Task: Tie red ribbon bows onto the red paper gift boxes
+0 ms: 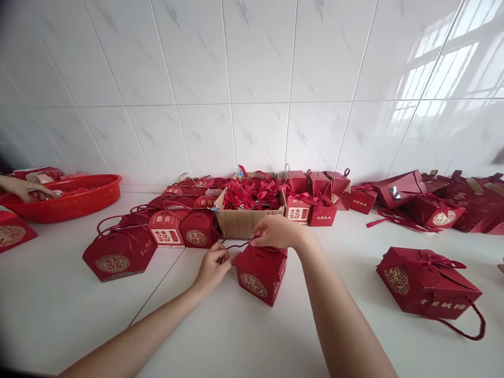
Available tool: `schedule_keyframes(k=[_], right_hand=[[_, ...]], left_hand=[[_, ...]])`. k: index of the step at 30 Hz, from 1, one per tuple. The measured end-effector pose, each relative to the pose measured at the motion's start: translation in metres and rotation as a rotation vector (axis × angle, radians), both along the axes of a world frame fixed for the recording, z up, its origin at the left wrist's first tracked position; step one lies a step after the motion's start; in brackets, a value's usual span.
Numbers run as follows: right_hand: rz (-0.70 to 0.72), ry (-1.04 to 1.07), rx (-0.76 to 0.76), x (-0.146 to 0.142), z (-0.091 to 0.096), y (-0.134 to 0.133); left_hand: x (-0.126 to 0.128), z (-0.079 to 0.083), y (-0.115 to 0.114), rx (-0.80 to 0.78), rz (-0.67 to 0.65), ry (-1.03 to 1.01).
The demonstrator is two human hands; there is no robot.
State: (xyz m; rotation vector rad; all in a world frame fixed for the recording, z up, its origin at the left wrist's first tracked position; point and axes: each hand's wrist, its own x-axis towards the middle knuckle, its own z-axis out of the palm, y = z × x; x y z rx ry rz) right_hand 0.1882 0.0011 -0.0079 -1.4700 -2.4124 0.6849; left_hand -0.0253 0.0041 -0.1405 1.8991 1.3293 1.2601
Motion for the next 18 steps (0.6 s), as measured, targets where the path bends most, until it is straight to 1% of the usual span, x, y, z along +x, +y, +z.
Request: schedule_keyframes(k=[2, 5, 7, 10, 12, 13, 17, 18], right_hand=[[-0.037, -0.065, 0.012, -0.002, 0.002, -0.001], [-0.017, -0.106, 0.02, 0.0, -0.001, 0.001], [0.003, -0.097, 0.035, 0.002, -0.003, 0.004], [0.008, -0.064, 0.082, 0.007, -0.002, 0.005], [0.029, 0.017, 0.076, 0.015, 0.003, 0.002], [0.057, 0.089, 0.046, 0.02, 0.006, 0.0], [0.279, 0.475, -0.198, 0.045, 0.017, -0.012], [0.316, 0.551, -0.23, 0.051, 0.019, -0.015]], left_hand=[[-0.005, 0.002, 0.004, 0.038, -0.037, 0.061], [-0.011, 0.005, 0.008, 0.081, -0.19, 0.213], [-0.014, 0.006, 0.01, 0.075, -0.292, 0.288], [-0.014, 0.007, 0.01, 0.061, -0.369, 0.346], [-0.014, 0.007, 0.01, 0.069, -0.38, 0.376], [-0.015, 0.007, 0.01, 0.078, -0.374, 0.385], [-0.016, 0.01, 0.011, 0.133, -0.31, 0.386], [-0.016, 0.011, 0.011, 0.146, -0.29, 0.377]])
